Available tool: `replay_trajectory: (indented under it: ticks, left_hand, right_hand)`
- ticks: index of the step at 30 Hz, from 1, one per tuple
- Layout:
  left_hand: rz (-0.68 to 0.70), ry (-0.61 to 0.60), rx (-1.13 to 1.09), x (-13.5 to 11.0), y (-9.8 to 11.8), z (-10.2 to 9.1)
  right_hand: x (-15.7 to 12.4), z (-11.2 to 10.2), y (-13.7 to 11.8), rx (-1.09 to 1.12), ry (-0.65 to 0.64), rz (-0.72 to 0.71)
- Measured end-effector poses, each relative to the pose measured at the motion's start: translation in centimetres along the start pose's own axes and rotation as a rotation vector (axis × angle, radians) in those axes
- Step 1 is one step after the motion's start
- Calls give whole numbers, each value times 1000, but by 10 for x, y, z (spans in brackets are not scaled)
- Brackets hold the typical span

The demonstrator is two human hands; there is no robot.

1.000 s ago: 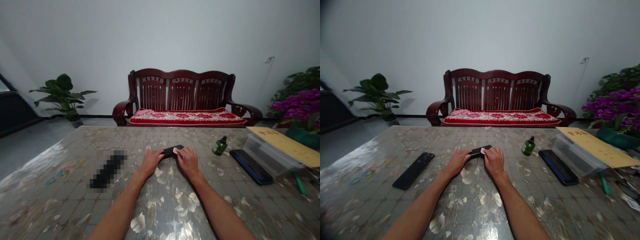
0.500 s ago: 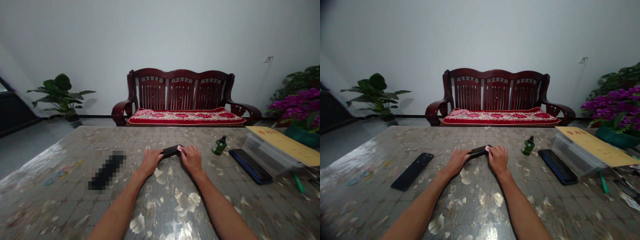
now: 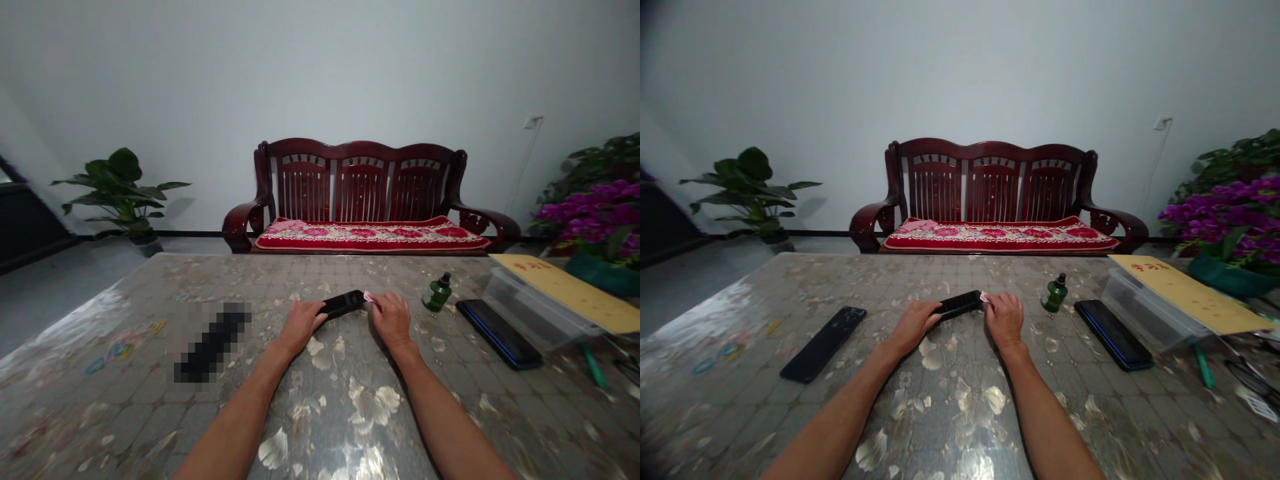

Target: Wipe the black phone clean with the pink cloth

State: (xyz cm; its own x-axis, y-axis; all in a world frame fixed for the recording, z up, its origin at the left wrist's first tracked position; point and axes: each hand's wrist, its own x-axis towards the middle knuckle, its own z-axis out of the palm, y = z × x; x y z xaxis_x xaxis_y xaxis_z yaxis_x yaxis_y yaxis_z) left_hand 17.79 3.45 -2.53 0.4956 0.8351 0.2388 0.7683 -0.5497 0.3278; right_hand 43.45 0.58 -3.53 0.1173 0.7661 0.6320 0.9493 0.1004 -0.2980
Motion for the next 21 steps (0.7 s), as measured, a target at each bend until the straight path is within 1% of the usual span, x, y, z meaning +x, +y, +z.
replay_trajectory:
  ticks: [3,7,15,21]
  left_hand:
    - [36,-10,19,-1,-2,2]
    - [71,-15,26,-2,-4,3]
    - [62,11,-5,-5,-5,5]
    - [13,40,-33,-5,-8,9]
  right_hand:
    - [-1,0,4,17,-20,33]
    - [-1,2,1,21,-80,39]
    - [4,0,-11,-149,-276,-25]
    - [7,-3,-25,-101,-362,-160]
